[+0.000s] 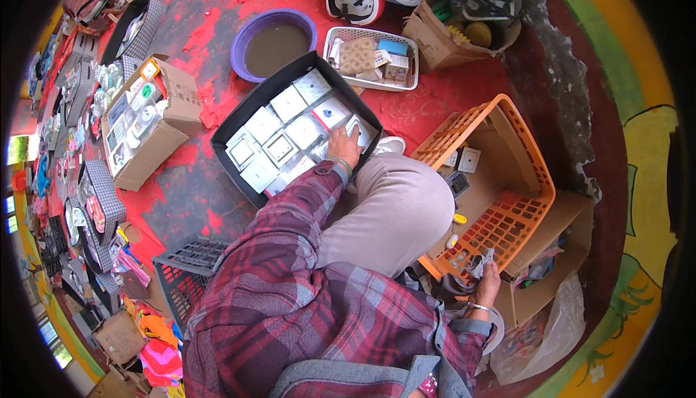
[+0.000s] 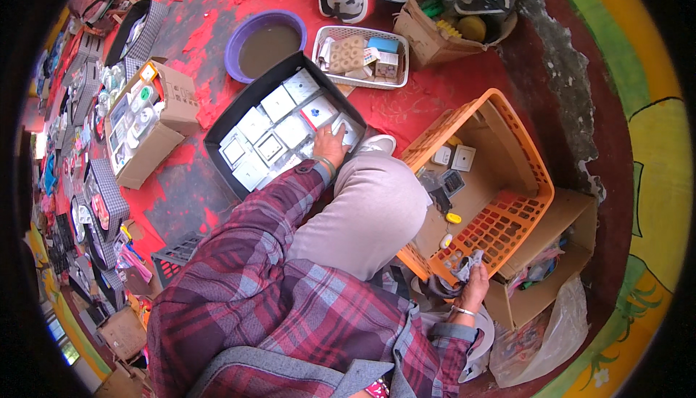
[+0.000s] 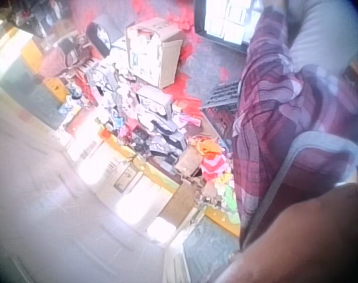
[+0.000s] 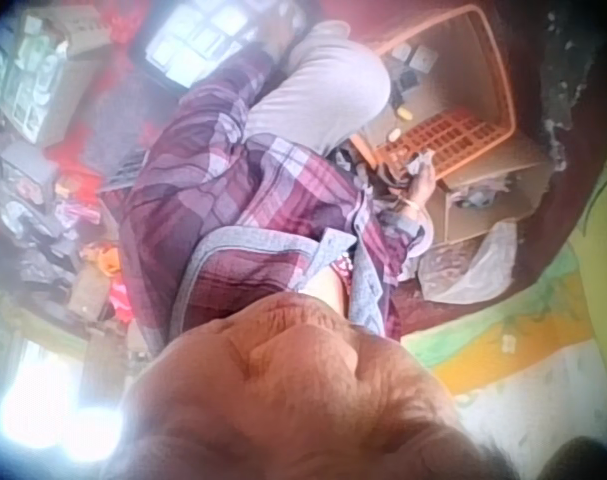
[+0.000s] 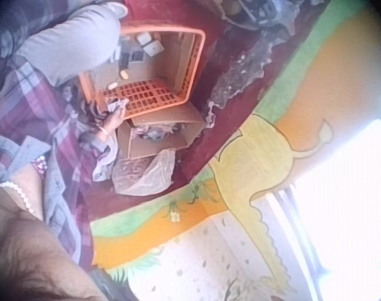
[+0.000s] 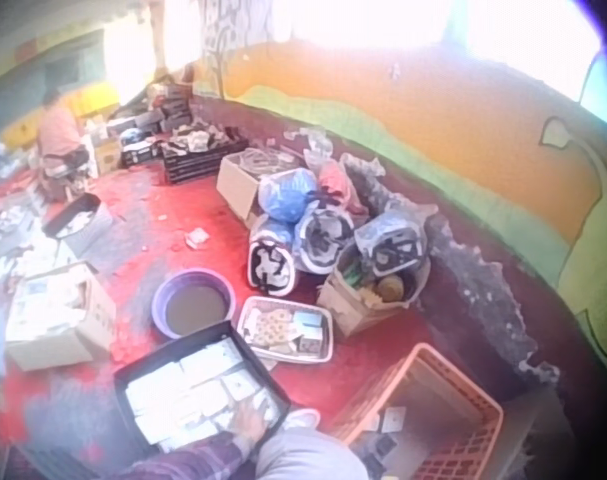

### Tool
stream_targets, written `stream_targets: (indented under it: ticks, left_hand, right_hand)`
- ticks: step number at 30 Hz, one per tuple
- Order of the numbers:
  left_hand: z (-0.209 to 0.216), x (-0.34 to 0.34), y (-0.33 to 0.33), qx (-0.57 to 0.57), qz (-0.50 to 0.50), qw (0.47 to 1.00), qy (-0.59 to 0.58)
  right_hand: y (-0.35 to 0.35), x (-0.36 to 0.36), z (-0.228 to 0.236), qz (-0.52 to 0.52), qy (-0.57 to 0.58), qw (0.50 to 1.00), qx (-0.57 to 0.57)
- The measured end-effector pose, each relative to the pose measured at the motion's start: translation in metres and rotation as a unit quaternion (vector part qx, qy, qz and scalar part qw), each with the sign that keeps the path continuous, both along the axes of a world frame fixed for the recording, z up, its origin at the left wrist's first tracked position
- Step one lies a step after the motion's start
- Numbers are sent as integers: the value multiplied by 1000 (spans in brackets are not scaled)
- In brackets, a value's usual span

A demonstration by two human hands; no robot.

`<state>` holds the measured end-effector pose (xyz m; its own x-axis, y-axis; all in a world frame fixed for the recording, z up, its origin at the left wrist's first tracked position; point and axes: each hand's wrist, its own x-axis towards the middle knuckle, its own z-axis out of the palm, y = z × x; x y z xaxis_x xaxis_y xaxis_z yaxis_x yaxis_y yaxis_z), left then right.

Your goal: The person cleans various electrical components by hand with a cloth, including a square switch housing and a plug, before placing them into different containers on the floor.

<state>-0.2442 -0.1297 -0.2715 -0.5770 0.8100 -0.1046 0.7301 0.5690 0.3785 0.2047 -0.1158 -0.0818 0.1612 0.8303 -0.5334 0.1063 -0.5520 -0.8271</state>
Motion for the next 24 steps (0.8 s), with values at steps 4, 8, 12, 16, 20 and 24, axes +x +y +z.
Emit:
stream_targets:
  ticks: [4, 8, 12, 16, 20, 24]
  left_hand:
    - [-19, -16, -5, -21, 13, 997, -78]
    - [-30, -29, 0, -32, -4, 997, -74]
    - [-20, -22, 9, -47, 1, 997, -68]
    - [-11, -17, 5, -8, -5, 1000, -8]
    - [-47, -36, 6, -110, -70, 991, 7]
    - [-47, -53, 18, -49, -93, 994, -23]
  right_hand:
    - [0, 3, -2, 12, 11, 1000, -6]
    - [0, 8, -5, 14, 5, 1000, -15]
    - [0, -9, 16, 19, -20, 998, -54]
    - [-2, -3, 2, 15, 4, 1000, 0]
    - [-3, -10, 17, -14, 18, 999, -25]
    - [-4, -11, 42, -43, 117, 992, 19]
